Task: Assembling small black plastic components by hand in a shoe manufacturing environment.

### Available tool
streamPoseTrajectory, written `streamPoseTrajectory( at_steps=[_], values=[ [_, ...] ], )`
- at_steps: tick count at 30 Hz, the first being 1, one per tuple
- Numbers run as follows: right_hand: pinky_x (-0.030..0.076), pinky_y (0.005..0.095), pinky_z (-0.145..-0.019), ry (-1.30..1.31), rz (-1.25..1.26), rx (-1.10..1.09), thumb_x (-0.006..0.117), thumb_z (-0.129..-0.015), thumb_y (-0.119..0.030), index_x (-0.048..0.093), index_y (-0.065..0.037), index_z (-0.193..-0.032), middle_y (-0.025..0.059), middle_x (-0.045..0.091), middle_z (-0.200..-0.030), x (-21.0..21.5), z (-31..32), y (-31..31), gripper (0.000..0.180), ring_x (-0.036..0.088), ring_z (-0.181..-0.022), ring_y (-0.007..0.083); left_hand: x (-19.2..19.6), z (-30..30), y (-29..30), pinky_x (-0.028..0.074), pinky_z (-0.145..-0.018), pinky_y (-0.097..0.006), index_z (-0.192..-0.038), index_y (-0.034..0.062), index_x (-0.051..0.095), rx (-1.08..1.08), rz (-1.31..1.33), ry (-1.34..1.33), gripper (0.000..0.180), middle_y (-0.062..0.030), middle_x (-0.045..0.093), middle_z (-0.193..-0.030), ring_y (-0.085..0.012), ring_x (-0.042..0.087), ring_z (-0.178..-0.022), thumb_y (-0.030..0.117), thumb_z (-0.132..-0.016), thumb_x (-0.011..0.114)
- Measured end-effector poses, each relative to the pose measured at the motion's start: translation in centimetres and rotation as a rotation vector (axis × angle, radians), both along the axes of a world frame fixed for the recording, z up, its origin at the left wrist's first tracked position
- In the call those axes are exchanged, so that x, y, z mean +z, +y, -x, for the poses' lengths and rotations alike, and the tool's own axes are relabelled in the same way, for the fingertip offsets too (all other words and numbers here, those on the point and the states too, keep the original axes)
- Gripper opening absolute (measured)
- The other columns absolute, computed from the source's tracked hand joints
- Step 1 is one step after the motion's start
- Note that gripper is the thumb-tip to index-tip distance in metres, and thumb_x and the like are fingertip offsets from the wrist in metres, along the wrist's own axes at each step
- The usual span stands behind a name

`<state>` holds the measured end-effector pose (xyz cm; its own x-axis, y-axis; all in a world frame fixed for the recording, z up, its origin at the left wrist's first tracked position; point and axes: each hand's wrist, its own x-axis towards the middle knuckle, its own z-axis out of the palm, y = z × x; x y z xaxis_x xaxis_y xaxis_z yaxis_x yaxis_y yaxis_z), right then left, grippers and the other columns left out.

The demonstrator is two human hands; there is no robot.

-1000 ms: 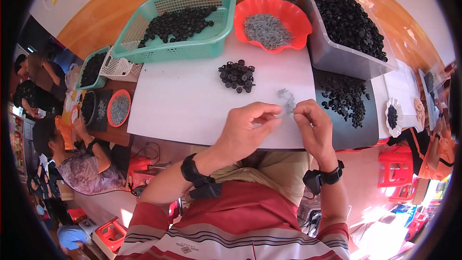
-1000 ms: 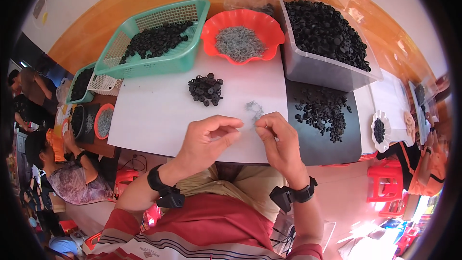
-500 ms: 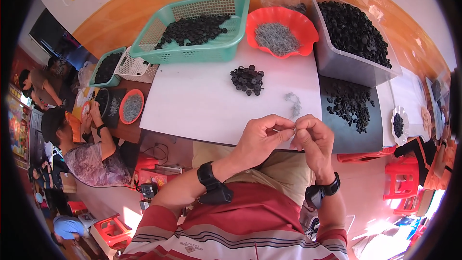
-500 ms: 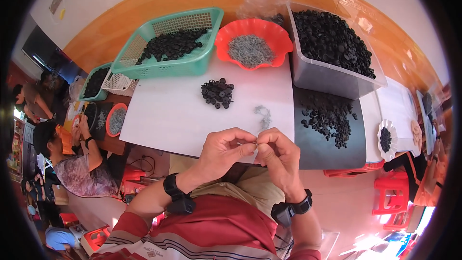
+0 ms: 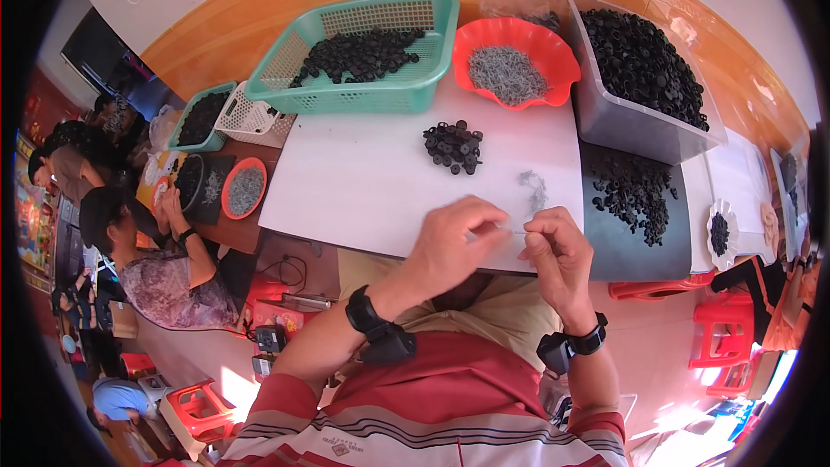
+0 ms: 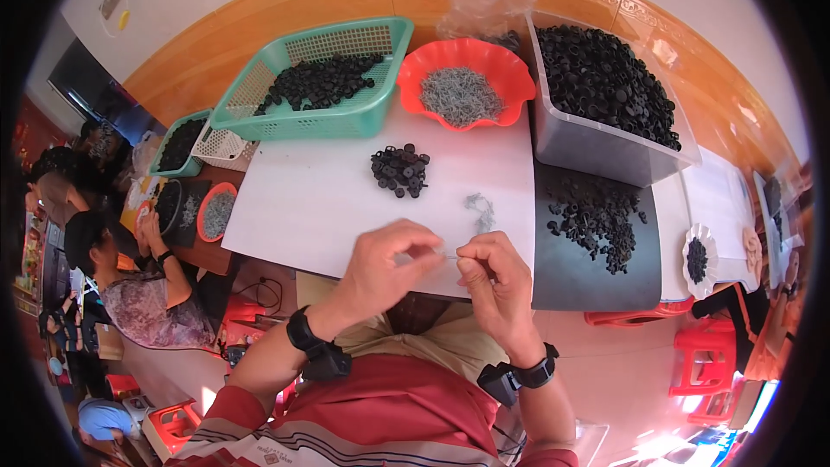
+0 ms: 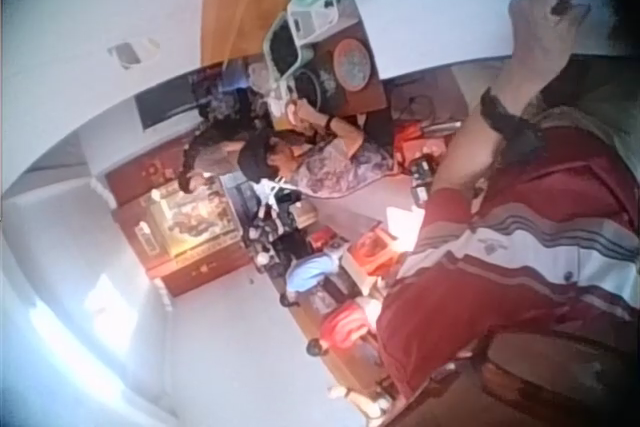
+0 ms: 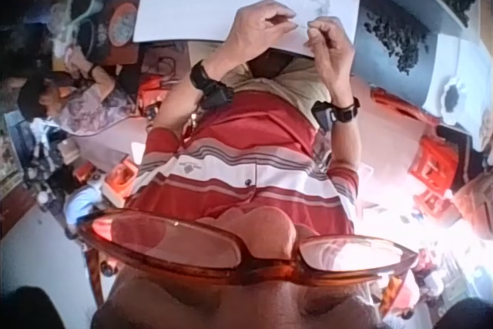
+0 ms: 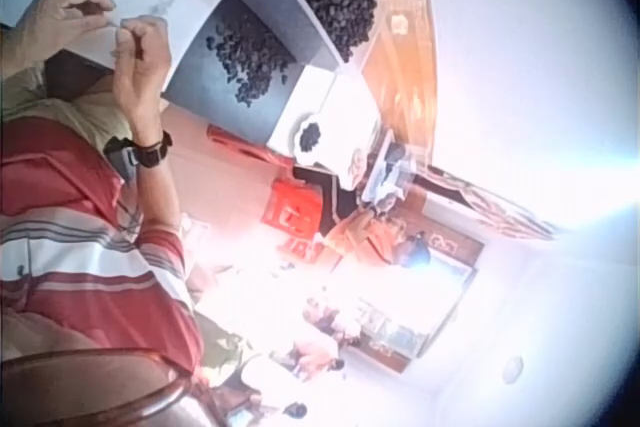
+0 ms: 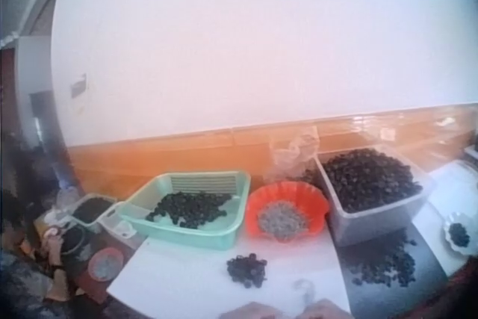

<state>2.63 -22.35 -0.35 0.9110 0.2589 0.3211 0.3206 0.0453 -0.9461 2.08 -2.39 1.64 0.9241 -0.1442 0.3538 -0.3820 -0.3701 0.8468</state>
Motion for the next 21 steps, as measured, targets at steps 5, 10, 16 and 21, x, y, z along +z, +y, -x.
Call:
streamPoseTrajectory(
  at_steps=[5,10,16,21],
  values=[
    [0.055,0.0245,-0.066,-0.031,0.011,-0.059,0.063,-0.101,-0.002,0.065,0.004,-0.104,0.0085,0.059,-0.104,-0.1,0.0,-0.2,0.007,0.060,-0.077,0.0109,-1.7,-3.2,3.3,0.056,-0.080,-0.037,-0.106,0.0023,0.073,0.331,-0.403,-0.231,0.024,-0.0132,0.071,-0.103,-0.0303,0.069,-0.092,0.005,-0.083,0.078],
    [0.055,0.0248,-0.067,-0.004,0.001,-0.034,0.064,-0.100,-0.002,0.065,0.004,-0.105,0.0094,0.059,-0.104,0.5,0.3,-0.2,0.007,0.061,-0.078,0.0115,-2.0,-4.3,3.8,0.055,-0.083,-0.041,-0.109,0.0052,0.073,0.370,-0.566,-0.142,0.023,-0.0107,0.068,-0.104,-0.0314,0.066,-0.099,0.010,-0.086,0.075],
    [0.055,0.0240,-0.066,-0.005,0.022,-0.034,0.065,-0.099,-0.001,0.066,0.004,-0.105,0.0094,0.060,-0.102,0.9,0.8,-0.3,0.007,0.061,-0.077,0.0114,-1.4,-4.8,3.7,0.053,-0.082,-0.042,-0.107,0.0058,0.073,0.374,-0.597,-0.061,0.021,-0.0101,0.066,-0.097,-0.0312,0.065,-0.094,0.012,-0.087,0.074],
    [0.055,0.0236,-0.066,0.013,0.031,-0.042,0.065,-0.099,-0.001,0.066,0.004,-0.105,0.0091,0.060,-0.102,0.6,0.7,-0.4,0.008,0.061,-0.076,0.0112,-0.8,-4.6,4.4,0.052,-0.080,-0.043,-0.097,0.0046,0.070,0.242,-0.555,-0.001,0.015,-0.0106,0.066,-0.096,-0.0315,0.064,-0.091,0.013,-0.085,0.074]
  ],
)
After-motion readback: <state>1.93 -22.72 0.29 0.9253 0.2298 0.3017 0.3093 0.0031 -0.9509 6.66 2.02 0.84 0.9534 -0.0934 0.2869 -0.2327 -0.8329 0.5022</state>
